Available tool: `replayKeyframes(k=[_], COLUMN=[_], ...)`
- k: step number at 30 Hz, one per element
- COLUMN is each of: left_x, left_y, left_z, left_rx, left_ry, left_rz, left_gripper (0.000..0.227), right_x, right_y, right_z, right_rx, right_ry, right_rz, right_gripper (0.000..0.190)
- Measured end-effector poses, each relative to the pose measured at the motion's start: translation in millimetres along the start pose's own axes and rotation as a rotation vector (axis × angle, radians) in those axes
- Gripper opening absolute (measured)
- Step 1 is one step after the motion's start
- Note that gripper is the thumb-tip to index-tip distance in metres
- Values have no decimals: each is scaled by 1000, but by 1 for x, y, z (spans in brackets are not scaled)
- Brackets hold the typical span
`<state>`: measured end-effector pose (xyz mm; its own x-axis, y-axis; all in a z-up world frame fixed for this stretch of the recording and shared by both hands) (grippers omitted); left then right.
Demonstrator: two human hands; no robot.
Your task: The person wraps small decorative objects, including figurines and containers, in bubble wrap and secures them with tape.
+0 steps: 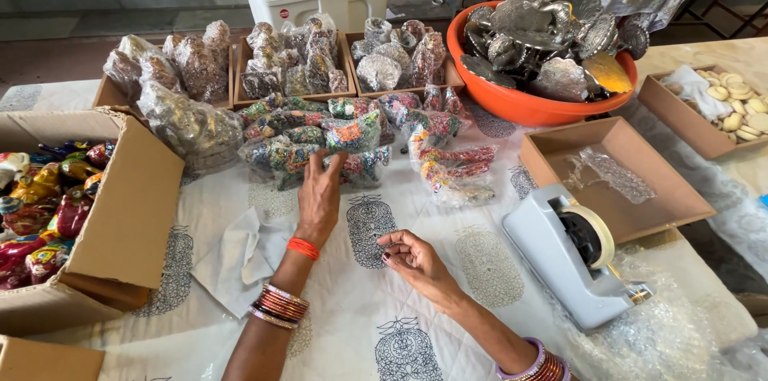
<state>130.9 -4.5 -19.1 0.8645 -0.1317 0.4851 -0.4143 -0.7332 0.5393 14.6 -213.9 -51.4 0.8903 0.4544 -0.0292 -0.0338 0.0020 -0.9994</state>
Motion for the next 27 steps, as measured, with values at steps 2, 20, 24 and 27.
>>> replayKeyframes(k=[2,20,24,27], left_x=[-2,3,4,4], left_y=[5,-2,5,9], left_z=[-1,3,1,2], left_rx=[220,272,285,309], left_ry=[38,-59,-49,-32], left_rz=[3,-56,-60,-44], left_gripper=[58,65,67,69], right_x=[1,-2,-2,-2], right_y=[2,-3,-6,-5], right_z=[0,1,1,1], right_rx=[-24,-66,-65,-73], right_ry=[-10,-22,-22,-20], right_rz=[-20,-17,-12,-11], right_gripper=[26,23,23,23])
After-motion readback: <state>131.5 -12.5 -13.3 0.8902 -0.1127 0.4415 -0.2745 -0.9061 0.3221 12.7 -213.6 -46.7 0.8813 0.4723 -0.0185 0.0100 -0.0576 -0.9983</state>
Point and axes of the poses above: each hand's wrist, its own x-axis towards the middle knuckle, its own z-axis out of the palm, y = z × x, the point moved 1 cm from there along x, towards the middle knuckle, and after that the axes turned 8 degrees about -y, right-handed, at the moved point
